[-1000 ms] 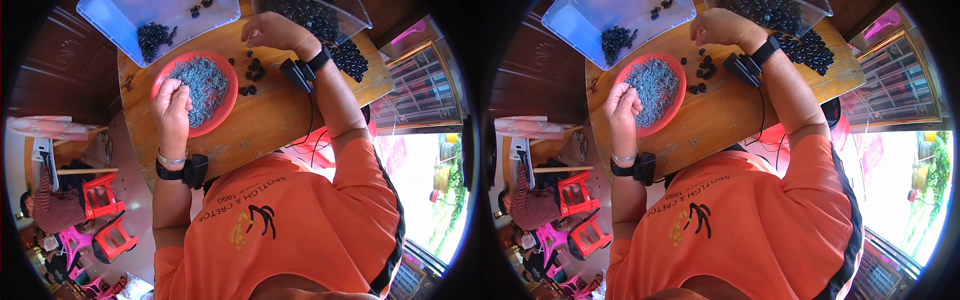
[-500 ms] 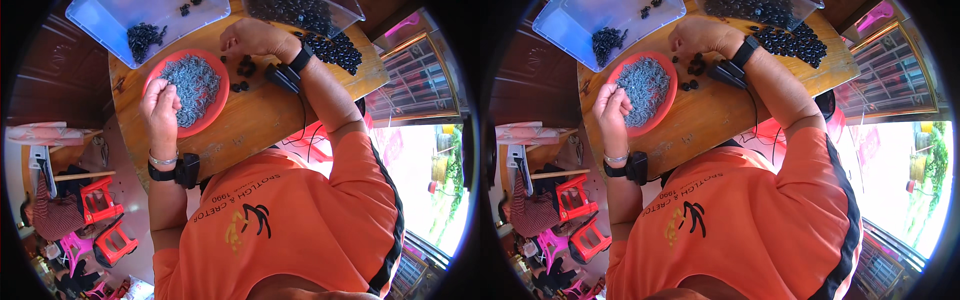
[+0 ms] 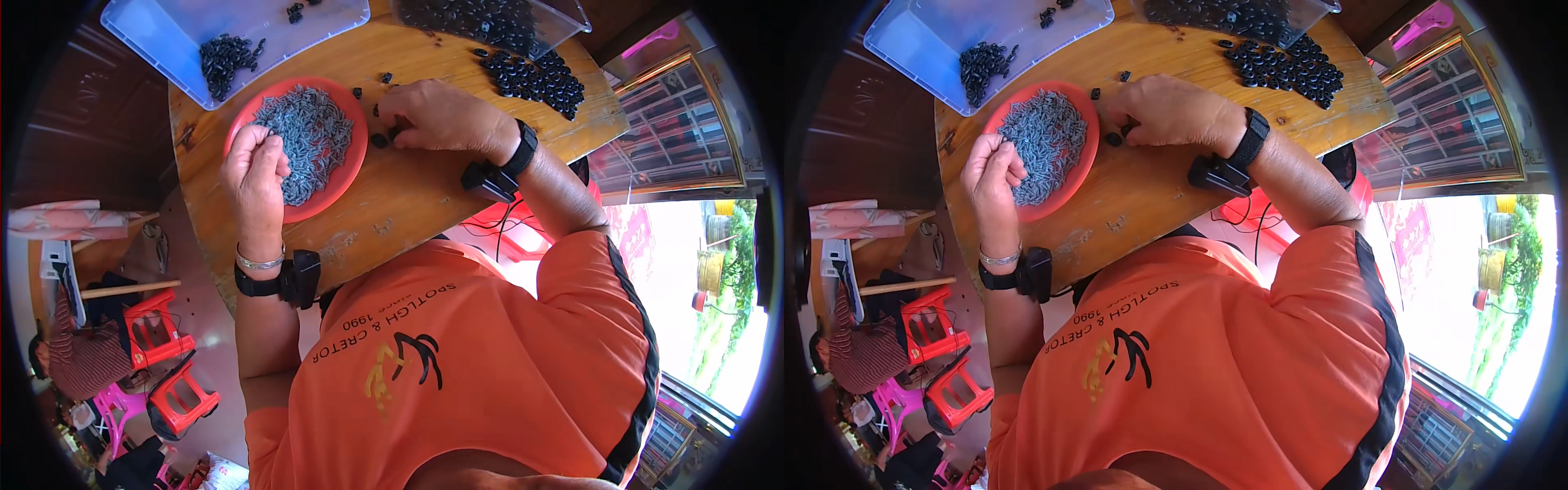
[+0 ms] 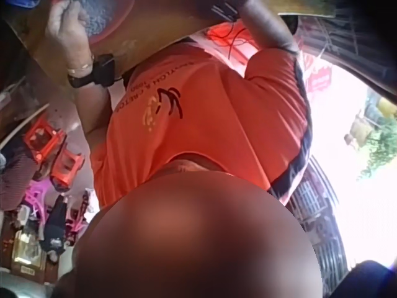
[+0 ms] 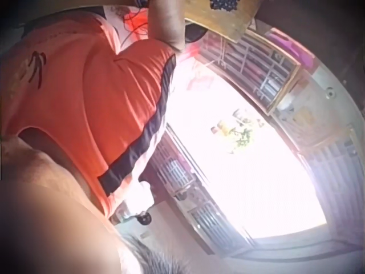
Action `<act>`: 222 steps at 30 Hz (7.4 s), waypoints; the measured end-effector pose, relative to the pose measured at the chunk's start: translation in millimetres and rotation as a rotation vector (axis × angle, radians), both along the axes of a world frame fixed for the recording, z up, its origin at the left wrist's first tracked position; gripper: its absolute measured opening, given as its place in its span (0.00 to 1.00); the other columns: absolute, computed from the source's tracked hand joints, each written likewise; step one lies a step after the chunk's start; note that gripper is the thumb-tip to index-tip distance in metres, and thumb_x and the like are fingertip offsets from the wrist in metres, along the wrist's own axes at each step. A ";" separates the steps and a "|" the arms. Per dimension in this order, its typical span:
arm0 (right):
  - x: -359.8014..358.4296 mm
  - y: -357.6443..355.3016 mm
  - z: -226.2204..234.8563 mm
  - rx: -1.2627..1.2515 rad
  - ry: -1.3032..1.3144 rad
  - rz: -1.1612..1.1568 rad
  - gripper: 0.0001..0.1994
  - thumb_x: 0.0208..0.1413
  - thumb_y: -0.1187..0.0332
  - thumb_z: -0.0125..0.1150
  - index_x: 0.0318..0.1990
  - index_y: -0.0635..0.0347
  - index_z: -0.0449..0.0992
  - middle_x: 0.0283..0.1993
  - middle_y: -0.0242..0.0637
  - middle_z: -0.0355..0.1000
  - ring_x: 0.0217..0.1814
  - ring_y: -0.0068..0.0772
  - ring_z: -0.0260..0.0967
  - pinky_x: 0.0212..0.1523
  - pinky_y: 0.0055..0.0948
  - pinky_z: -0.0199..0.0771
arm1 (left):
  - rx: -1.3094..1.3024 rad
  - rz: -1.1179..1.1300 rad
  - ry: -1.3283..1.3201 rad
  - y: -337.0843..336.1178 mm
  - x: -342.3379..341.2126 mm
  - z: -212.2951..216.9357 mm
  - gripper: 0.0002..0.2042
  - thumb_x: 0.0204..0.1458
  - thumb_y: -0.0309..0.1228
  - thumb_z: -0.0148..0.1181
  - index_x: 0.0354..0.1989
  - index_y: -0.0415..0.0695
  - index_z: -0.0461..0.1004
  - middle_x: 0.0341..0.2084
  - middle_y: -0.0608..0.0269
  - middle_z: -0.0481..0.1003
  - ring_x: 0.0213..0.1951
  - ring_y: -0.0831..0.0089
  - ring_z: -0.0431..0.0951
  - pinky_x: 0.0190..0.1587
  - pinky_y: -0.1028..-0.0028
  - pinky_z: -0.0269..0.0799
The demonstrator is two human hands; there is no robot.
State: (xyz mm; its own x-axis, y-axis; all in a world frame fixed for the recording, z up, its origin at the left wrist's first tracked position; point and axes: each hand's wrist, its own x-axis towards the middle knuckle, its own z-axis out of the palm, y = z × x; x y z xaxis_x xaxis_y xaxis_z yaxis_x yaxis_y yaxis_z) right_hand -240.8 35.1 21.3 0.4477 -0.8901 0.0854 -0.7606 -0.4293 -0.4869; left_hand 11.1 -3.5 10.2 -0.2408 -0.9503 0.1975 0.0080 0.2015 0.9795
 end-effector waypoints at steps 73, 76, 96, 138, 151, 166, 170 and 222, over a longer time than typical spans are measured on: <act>78.0 -45.0 -20.9 0.628 -1.348 -0.013 0.09 0.54 0.74 0.56 0.42 0.65 0.74 0.31 0.31 0.73 0.30 0.18 0.70 0.34 0.17 0.71 | 0.158 -0.203 0.397 -6.9 3.0 -3.7 0.06 0.54 0.30 0.45 0.31 0.40 0.65 0.21 0.57 0.74 0.22 0.73 0.72 0.25 0.78 0.65; 78.0 -43.0 -18.2 0.667 -1.409 -0.030 0.10 0.54 0.74 0.56 0.43 0.65 0.73 0.31 0.32 0.74 0.30 0.19 0.71 0.33 0.17 0.72 | 0.155 -0.151 0.379 -3.8 0.7 -1.9 0.06 0.53 0.30 0.46 0.29 0.42 0.66 0.20 0.59 0.73 0.20 0.75 0.71 0.24 0.80 0.64; 75.1 -45.4 -12.8 0.465 -1.288 0.029 0.09 0.54 0.77 0.56 0.42 0.63 0.75 0.32 0.30 0.74 0.30 0.17 0.69 0.34 0.17 0.71 | 0.038 -0.010 0.038 2.8 -2.7 3.1 0.07 0.51 0.27 0.49 0.21 0.43 0.65 0.14 0.73 0.62 0.17 0.86 0.60 0.20 0.84 0.54; 80.7 -39.0 -10.6 0.247 -1.076 0.032 0.07 0.53 0.78 0.59 0.40 0.62 0.77 0.32 0.28 0.74 0.33 0.14 0.68 0.38 0.17 0.71 | -0.007 0.078 0.055 8.4 -7.1 0.5 0.04 0.50 0.25 0.51 0.26 0.38 0.70 0.15 0.74 0.63 0.19 0.87 0.60 0.20 0.85 0.56; 83.5 -38.9 -17.0 0.122 -1.011 0.044 0.09 0.49 0.77 0.63 0.40 0.63 0.75 0.35 0.29 0.74 0.38 0.17 0.69 0.44 0.19 0.70 | 0.170 0.040 0.150 3.4 -5.0 -2.7 0.07 0.52 0.29 0.51 0.24 0.41 0.70 0.13 0.70 0.66 0.14 0.84 0.63 0.17 0.85 0.56; 85.8 -29.2 -4.2 -0.356 -0.518 0.073 0.11 0.42 0.73 0.63 0.37 0.60 0.75 0.32 0.42 0.72 0.36 0.45 0.71 0.38 0.34 0.73 | 0.241 0.015 0.066 0.1 -8.0 -3.3 0.11 0.54 0.32 0.51 0.21 0.42 0.70 0.11 0.71 0.66 0.13 0.85 0.62 0.16 0.85 0.55; 87.5 -27.1 -7.1 -0.447 -0.419 0.051 0.12 0.44 0.72 0.61 0.39 0.60 0.73 0.30 0.41 0.70 0.35 0.45 0.70 0.36 0.37 0.72 | 0.209 0.035 0.060 -1.0 -7.7 -6.6 0.11 0.55 0.32 0.49 0.24 0.41 0.73 0.12 0.70 0.66 0.14 0.85 0.63 0.17 0.85 0.56; 13.7 -32.6 -10.6 -0.250 0.351 -0.160 0.09 0.46 0.66 0.56 0.33 0.57 0.78 0.31 0.44 0.73 0.37 0.47 0.71 0.40 0.37 0.71 | 0.034 -0.028 0.059 1.1 -3.5 1.5 0.10 0.55 0.31 0.49 0.25 0.40 0.71 0.14 0.71 0.66 0.16 0.85 0.64 0.18 0.85 0.56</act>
State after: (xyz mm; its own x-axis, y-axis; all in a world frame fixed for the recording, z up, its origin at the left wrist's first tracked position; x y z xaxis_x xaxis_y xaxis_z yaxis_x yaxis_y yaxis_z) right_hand -227.1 2.4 10.7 0.3463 -0.9218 0.1743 -0.9274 -0.3644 -0.0846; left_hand 7.7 -2.4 11.7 -0.2563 -0.9496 0.1804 0.0716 0.1675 0.9833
